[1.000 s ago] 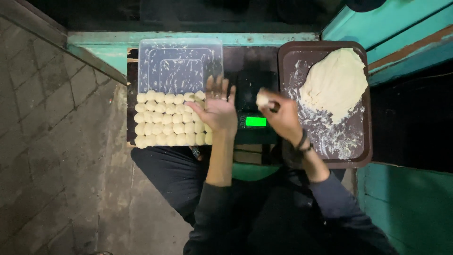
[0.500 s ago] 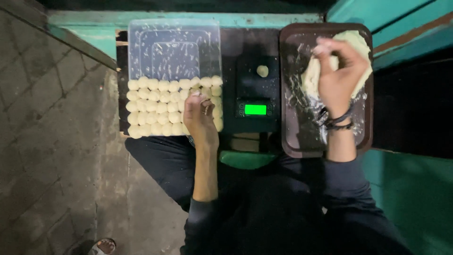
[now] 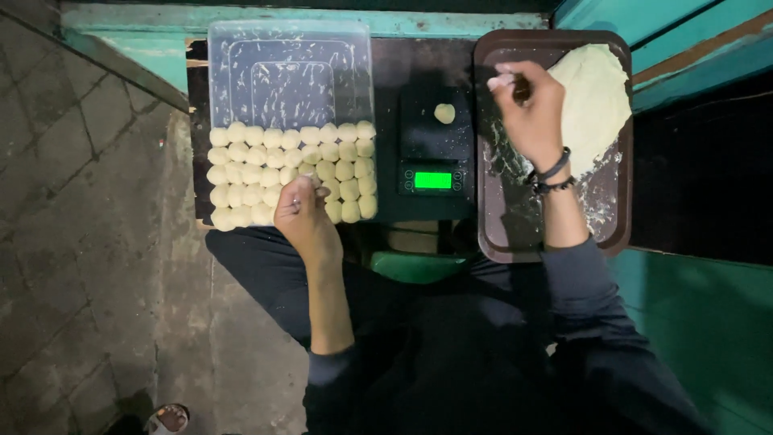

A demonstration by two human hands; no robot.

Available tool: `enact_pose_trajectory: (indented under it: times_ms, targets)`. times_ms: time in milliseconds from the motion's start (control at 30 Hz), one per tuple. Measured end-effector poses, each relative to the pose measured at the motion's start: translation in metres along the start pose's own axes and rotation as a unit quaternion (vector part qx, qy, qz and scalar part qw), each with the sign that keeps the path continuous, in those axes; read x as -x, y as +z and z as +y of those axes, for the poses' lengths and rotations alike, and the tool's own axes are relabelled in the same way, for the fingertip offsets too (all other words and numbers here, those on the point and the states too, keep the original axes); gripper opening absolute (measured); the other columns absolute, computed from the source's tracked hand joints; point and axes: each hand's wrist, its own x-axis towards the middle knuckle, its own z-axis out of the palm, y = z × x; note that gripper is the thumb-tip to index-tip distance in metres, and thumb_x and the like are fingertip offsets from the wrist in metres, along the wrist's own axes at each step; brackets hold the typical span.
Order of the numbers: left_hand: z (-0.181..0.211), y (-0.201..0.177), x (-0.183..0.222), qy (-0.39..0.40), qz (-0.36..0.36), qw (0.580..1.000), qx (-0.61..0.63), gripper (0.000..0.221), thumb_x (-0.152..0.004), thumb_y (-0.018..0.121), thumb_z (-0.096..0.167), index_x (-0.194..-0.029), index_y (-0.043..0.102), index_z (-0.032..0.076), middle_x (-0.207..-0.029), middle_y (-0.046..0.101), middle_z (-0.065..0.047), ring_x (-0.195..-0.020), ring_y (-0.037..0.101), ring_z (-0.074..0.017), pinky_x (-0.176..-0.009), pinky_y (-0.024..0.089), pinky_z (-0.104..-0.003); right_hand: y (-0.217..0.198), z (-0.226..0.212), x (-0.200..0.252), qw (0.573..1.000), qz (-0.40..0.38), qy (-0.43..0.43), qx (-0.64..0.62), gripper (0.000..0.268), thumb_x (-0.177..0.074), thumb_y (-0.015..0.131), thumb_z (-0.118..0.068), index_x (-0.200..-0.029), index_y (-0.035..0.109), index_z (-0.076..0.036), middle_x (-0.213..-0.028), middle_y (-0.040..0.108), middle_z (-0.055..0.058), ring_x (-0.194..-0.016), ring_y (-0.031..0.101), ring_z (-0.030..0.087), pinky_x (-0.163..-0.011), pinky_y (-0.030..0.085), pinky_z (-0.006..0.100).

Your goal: Portioning dough by weight and rolling it into small balls before placing them in a storage container.

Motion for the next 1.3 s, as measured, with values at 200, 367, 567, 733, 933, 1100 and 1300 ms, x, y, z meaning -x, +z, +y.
enact_pose_trajectory:
  times_ms: [200,367,567,733,933,1100,1300]
  targets:
    - [0.012,-0.018,-0.004,0.027,0.038,0.999,-0.028,0.023,-0.099,0.069,0.026,-0.084,0.065,0.009,-0.071,0.056,0.001,-0.072,0.054,-0.0087,-0.074,0.053,-0.026,0.032,0.007,-0.007,0.994,-0.063,-0.028,0.083,0.024,-0.102,0.076,-0.011,-0.122,0.072,0.001,-0.107,0.072,0.017,-0.097,0.066,0.029,-0.087,0.054,0.042]
    - [-0.008,-0.039,-0.019,0.04,0.081,0.994,0.059,0.018,-0.103,0.065,0.018,-0.088,0.062,0.008,-0.068,0.053,-0.001,-0.063,0.055,-0.01,-0.069,0.053,-0.025,0.058,-0.007,0.0,0.969,-0.163,-0.01,0.188,0.031,-0.099,0.073,-0.02,-0.127,0.074,-0.005,-0.112,0.069,0.024,-0.076,0.064,0.037,-0.075,0.058,0.054]
    - [0.005,-0.051,-0.017,0.055,0.113,0.99,0.056,0.015,-0.099,0.07,0.012,-0.087,0.061,0.007,-0.064,0.057,-0.007,-0.06,0.055,-0.0114,-0.066,0.05,-0.023,0.096,0.052,0.01,0.915,-0.243,-0.004,0.321,0.027,-0.088,0.077,-0.03,-0.112,0.079,-0.018,-0.114,0.072,0.015,-0.092,0.074,0.045,-0.083,0.061,0.052]
    - [0.007,-0.034,0.003,0.011,0.111,0.994,0.0,0.012,-0.096,0.071,0.012,-0.088,0.066,0.005,-0.071,0.064,-0.011,-0.066,0.067,-0.0181,-0.069,0.058,-0.028,0.081,0.054,0.007,0.937,-0.203,-0.001,0.284,0.014,-0.088,0.078,-0.016,-0.102,0.075,-0.017,-0.105,0.068,0.011,-0.089,0.073,0.046,-0.083,0.06,0.051]
    - [0.026,0.017,0.018,-0.047,-0.023,0.998,-0.031,0.022,-0.099,0.072,0.024,-0.098,0.072,0.002,-0.089,0.073,-0.015,-0.082,0.074,-0.0233,-0.081,0.062,-0.04,0.085,-0.073,-0.022,0.993,-0.112,-0.026,-0.021,0.037,-0.088,0.075,0.004,-0.124,0.074,-0.002,-0.101,0.072,0.025,-0.098,0.071,0.043,-0.084,0.054,0.043]
    - [0.024,0.008,0.018,-0.048,-0.032,0.997,-0.041,0.023,-0.102,0.068,0.022,-0.1,0.07,0.0,-0.091,0.069,-0.014,-0.085,0.07,-0.0223,-0.084,0.061,-0.042,0.165,-0.038,-0.039,0.988,-0.146,-0.006,-0.041,0.043,-0.083,0.08,0.002,-0.124,0.073,-0.004,-0.092,0.077,0.018,-0.079,0.075,0.027,-0.069,0.057,0.036]
    - [0.023,-0.021,0.019,-0.056,-0.002,0.994,-0.092,0.025,-0.102,0.066,0.024,-0.1,0.072,0.0,-0.09,0.068,-0.012,-0.084,0.067,-0.0196,-0.081,0.057,-0.036,0.214,0.007,-0.022,0.974,-0.204,0.027,0.095,0.024,-0.084,0.075,-0.019,-0.107,0.079,-0.011,-0.091,0.078,0.017,-0.084,0.075,0.042,-0.069,0.059,0.049]
